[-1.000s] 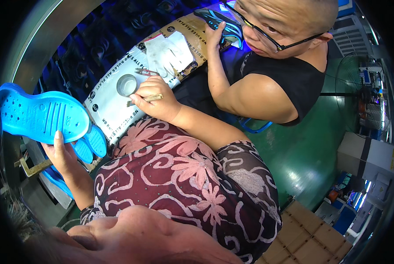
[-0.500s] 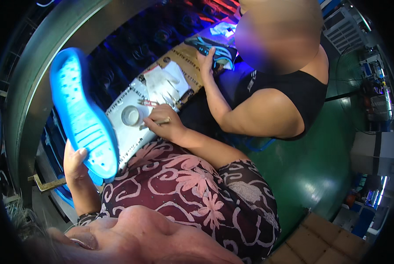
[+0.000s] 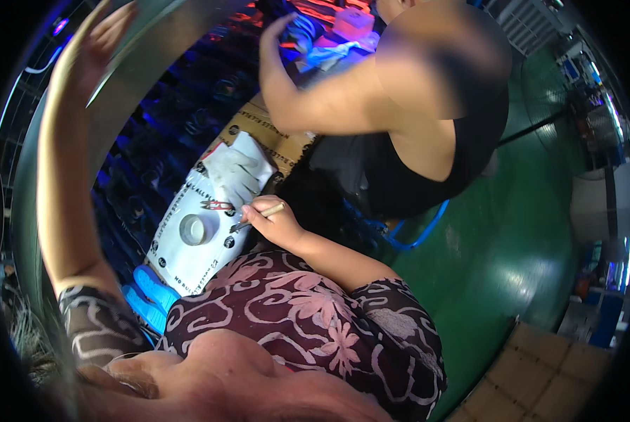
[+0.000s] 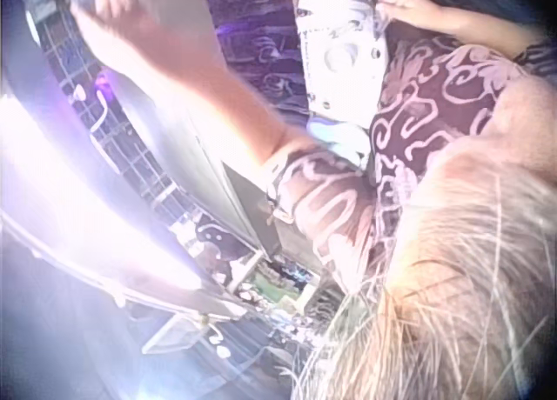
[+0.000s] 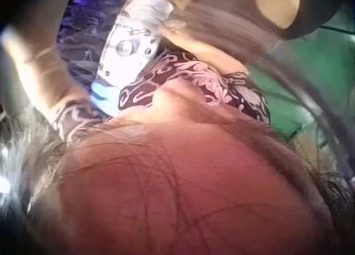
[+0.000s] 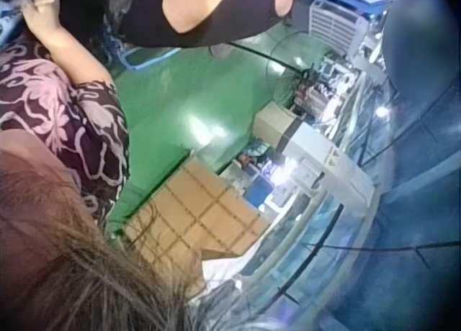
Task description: The person applies liquid to shoe soles using a brush and places them onto an overhead conveyor.
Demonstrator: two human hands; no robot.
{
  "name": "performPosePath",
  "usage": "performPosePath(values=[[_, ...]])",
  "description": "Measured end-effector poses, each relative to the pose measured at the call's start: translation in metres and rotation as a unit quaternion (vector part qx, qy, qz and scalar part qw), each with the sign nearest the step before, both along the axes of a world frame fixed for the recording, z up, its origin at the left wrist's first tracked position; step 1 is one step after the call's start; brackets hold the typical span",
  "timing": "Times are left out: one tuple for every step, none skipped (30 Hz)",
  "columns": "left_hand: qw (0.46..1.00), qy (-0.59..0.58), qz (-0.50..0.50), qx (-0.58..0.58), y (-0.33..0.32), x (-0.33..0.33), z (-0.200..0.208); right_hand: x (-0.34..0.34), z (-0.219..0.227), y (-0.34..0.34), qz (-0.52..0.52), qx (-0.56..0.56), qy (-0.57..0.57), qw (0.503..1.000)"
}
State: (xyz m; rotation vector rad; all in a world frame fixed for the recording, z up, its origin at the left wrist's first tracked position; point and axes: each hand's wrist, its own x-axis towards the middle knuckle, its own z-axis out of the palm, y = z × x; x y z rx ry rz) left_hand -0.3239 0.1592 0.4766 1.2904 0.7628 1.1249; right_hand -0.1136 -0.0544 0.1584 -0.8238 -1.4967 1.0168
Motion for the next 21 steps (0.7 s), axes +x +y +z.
performPosePath(values=[[0.984, 0.106, 0.065, 0.132, -0.005, 0.001, 0.005, 0.003, -0.001, -0.005, -0.007, -0.087, 0.053, 0.995], [0.963, 0.189, 0.103, 0.163, -0.011, -0.003, 0.012, 0.008, -0.006, -0.007, -0.006, -0.166, 0.106, 0.98], [0.948, 0.249, 0.097, 0.172, -0.001, -0.043, 0.028, 0.009, -0.008, -0.006, 0.02, -0.199, 0.15, 0.968], [0.928, 0.31, 0.112, 0.173, 0.004, -0.076, 0.038, 0.011, -0.011, -0.001, 0.032, -0.23, 0.173, 0.957], [0.923, 0.325, 0.15, 0.142, 0.01, -0.088, 0.036, 0.015, -0.012, 0.003, 0.023, -0.251, 0.187, 0.949], [0.904, 0.376, 0.187, 0.085, 0.02, -0.133, 0.047, 0.013, -0.008, 0.006, 0.032, -0.27, 0.201, 0.941], [0.887, 0.414, 0.188, 0.074, 0.029, -0.161, 0.046, 0.012, -0.006, 0.008, 0.032, -0.287, 0.212, 0.934], [0.855, 0.468, 0.192, 0.115, 0.038, -0.22, 0.029, 0.001, -0.005, 0.011, 0.037, -0.29, 0.204, 0.934], [0.819, 0.524, 0.204, 0.117, 0.043, -0.247, 0.019, -0.001, -0.006, 0.014, 0.063, -0.295, 0.212, 0.93], [0.792, 0.563, 0.208, 0.113, 0.048, -0.256, 0.003, 0.002, -0.009, 0.016, 0.078, -0.303, 0.22, 0.924], [0.76, 0.604, 0.215, 0.108, 0.043, -0.263, -0.011, 0.005, -0.006, 0.02, 0.083, -0.316, 0.211, 0.921], [0.74, 0.626, 0.219, 0.111, 0.04, -0.263, -0.023, 0.008, -0.006, 0.024, 0.075, -0.328, 0.21, 0.918], [0.724, 0.642, 0.223, 0.115, 0.035, -0.259, -0.034, 0.012, -0.01, 0.029, 0.085, -0.34, 0.213, 0.912], [0.713, 0.653, 0.226, 0.119, 0.028, -0.251, -0.043, 0.014, -0.014, 0.035, 0.096, -0.353, 0.217, 0.905], [0.707, 0.658, 0.23, 0.122, 0.021, -0.248, -0.045, 0.014, -0.008, 0.034, 0.093, -0.37, 0.228, 0.896], [0.696, 0.667, 0.232, 0.133, 0.011, -0.234, -0.052, 0.015, -0.015, 0.038, 0.085, -0.377, 0.224, 0.895], [0.69, 0.67, 0.236, 0.14, 0.0, -0.222, -0.055, 0.017, -0.021, 0.041, 0.101, -0.377, 0.237, 0.889], [0.683, 0.673, 0.242, 0.147, -0.01, -0.211, -0.055, 0.018, -0.026, 0.044, 0.118, -0.377, 0.249, 0.884], [0.678, 0.675, 0.245, 0.154, -0.019, -0.199, -0.054, 0.018, -0.031, 0.044, 0.118, -0.394, 0.251, 0.876], [0.672, 0.678, 0.25, 0.16, -0.027, -0.189, -0.053, 0.02, -0.035, 0.045, 0.132, -0.408, 0.256, 0.867], [0.67, 0.678, 0.253, 0.163, -0.032, -0.181, -0.051, 0.02, -0.036, 0.046, 0.133, -0.412, 0.254, 0.865]])
